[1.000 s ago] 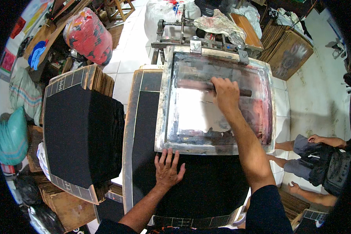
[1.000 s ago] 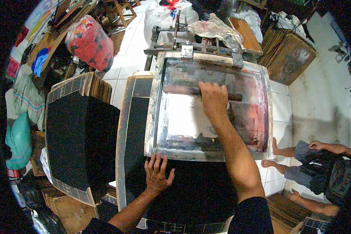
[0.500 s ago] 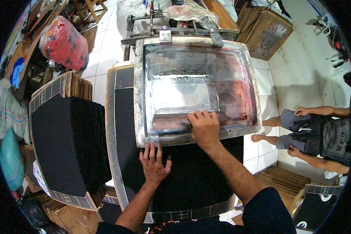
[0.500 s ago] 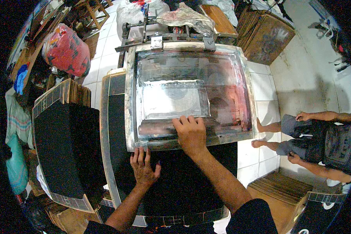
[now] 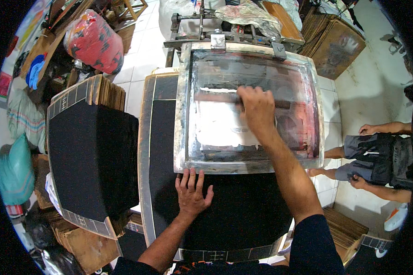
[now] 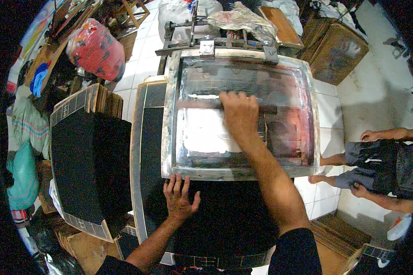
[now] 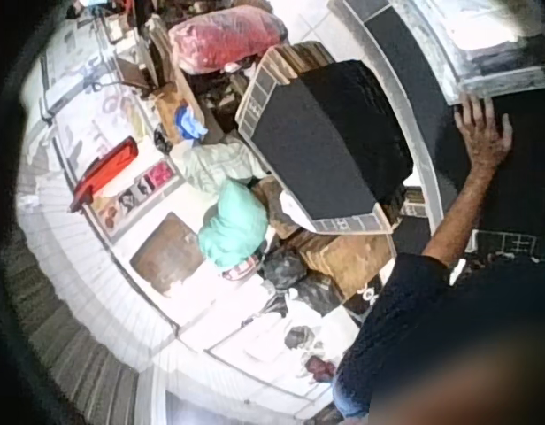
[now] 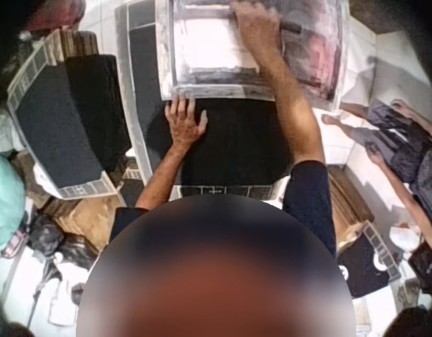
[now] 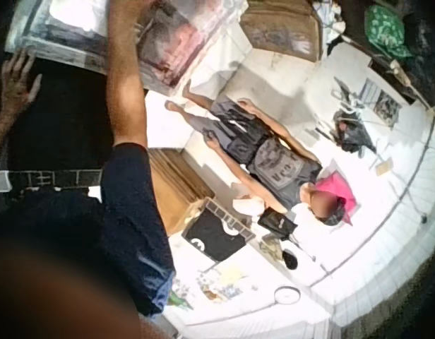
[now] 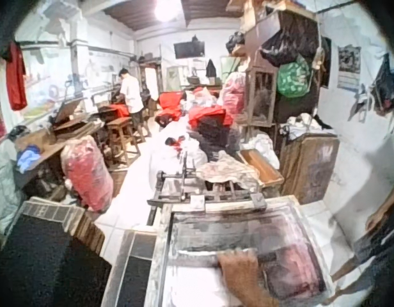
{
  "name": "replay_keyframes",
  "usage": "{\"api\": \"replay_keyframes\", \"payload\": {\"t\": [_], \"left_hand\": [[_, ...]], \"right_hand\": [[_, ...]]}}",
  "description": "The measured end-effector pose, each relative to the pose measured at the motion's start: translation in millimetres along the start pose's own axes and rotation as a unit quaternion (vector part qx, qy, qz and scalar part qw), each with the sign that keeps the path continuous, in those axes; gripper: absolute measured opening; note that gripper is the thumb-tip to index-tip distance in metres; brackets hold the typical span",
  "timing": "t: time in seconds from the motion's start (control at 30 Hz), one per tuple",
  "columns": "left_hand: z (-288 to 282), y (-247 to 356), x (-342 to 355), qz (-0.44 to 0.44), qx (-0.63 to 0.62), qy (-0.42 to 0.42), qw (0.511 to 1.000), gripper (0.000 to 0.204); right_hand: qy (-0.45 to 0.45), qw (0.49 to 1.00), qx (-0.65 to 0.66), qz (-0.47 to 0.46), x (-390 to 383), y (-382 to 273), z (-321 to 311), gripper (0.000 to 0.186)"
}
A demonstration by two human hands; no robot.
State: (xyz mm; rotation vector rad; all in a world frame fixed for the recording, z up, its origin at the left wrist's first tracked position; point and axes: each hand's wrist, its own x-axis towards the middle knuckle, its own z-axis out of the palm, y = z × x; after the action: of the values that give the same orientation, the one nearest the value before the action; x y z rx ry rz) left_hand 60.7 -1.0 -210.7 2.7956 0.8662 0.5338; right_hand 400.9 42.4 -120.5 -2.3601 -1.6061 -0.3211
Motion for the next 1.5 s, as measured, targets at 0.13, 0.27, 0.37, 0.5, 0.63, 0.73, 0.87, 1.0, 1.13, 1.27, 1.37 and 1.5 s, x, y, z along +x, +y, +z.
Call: {"api": "replay_keyframes", "payload": {"t": [0.13,0.27,0.37,0.5,0.63,0.73,0.87,1.0,1.13,1.27,1.37,1.5], "left_hand": [[-0.9,0.5,-0.1,-0.004,0.012,-0.014,1.000,0.078],[-2.1,0.9,-0.6,-0.011,0.016,-0.028,0.999,0.078],[-1.9,0.9,-0.8,-0.010,-0.001,-0.021,1.000,0.076],[-1.4,0.4,-1.4,-0.012,-0.008,-0.017,1.000,0.076],[0.4,-0.3,-1.0,-0.016,0.006,-0.016,1.000,0.078],[0.9,-0.2,-1.8,-0.014,0.011,-0.026,1.000,0.079],[0.9,1.1,-3.1,-0.015,0.007,-0.021,1.000,0.076],[-1.0,1.6,-0.6,-0.008,-0.001,-0.009,1.000,0.075],[-3.7,1.3,1.6,-0.008,-0.011,-0.011,1.000,0.076],[-5.2,1.6,0.4,-0.007,-0.011,-0.018,1.000,0.084],[-6.8,-0.2,4.9,-0.035,-0.068,0.023,0.997,0.094],[-9.6,-13.5,27.3,-0.239,-0.142,0.083,0.957,0.119]], "right_hand": [[0.002,1.000,0.002,0.000,26.1,12.3,22.3,0.025],[0.003,0.999,-0.038,-0.015,-18.1,-4.2,8.6,0.030],[-0.089,0.996,-0.015,0.008,-70.2,-27.1,-21.1,0.038],[-0.146,0.989,0.033,0.009,-74.3,-22.4,-36.0,0.038],[-0.090,0.996,0.011,0.018,-12.3,2.8,-8.7,0.034],[-0.022,0.999,-0.029,0.025,28.7,13.7,13.9,0.033],[-0.005,0.999,-0.030,0.013,28.1,17.4,20.8,0.033],[-0.053,0.998,-0.035,0.002,-27.2,-1.4,0.2,0.035],[-0.087,0.996,-0.019,0.016,-93.9,-32.4,-29.5,0.032],[-0.064,0.998,0.008,0.010,-117.6,-42.9,-34.6,0.027],[-0.047,0.999,0.006,0.006,-120.6,-42.6,-30.5,0.024],[-0.040,0.999,-0.006,0.013,-123.7,-43.0,-28.2,0.027]]}}
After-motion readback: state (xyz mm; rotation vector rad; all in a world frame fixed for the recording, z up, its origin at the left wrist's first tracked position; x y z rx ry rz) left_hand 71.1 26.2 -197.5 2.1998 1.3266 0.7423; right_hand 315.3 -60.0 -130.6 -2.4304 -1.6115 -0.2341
